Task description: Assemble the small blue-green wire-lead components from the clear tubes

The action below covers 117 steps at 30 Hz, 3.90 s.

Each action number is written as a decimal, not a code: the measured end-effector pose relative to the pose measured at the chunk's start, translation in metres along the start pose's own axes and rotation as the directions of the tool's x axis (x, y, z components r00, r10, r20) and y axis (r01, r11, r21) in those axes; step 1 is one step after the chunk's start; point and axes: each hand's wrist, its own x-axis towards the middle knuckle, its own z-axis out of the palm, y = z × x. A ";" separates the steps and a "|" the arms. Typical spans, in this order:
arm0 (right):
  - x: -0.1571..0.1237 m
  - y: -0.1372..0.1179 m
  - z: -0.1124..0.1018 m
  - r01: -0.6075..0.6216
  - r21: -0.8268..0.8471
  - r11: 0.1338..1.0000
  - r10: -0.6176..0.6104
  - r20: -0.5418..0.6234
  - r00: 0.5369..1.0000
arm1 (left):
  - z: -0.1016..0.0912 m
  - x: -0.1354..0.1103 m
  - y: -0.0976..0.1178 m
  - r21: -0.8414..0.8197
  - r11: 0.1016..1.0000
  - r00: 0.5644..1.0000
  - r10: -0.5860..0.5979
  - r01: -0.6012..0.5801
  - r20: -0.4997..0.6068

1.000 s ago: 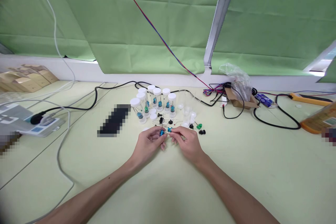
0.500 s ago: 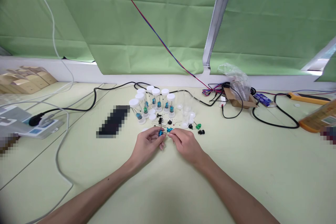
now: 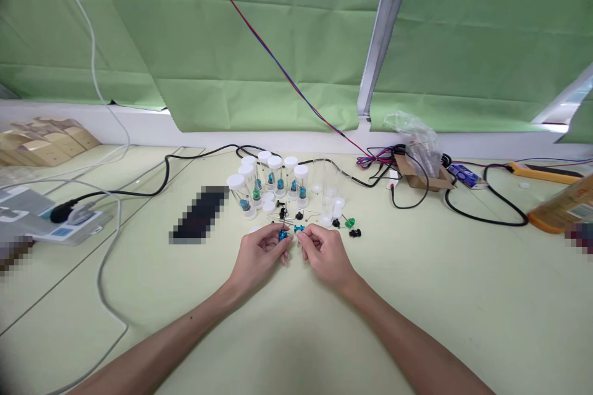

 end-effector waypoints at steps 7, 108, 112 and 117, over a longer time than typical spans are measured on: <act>0.003 0.003 0.002 -0.186 0.274 0.944 0.176 0.062 0.982 | 0.000 0.001 -0.002 0.022 1.000 1.000 0.017 -0.017 -0.008; 0.003 0.013 -0.008 0.487 -0.260 0.834 -0.486 0.074 0.871 | 0.000 0.002 0.003 -0.107 0.989 0.994 -0.094 0.099 0.046; 0.001 0.007 -0.005 0.387 -0.228 0.893 -0.393 0.021 0.919 | 0.001 0.001 0.006 -0.099 0.990 0.994 -0.099 0.103 0.046; 0.000 0.000 -0.003 0.253 -0.144 0.956 -0.260 -0.029 0.965 | 0.001 0.001 0.008 -0.102 0.989 0.993 -0.107 0.112 0.045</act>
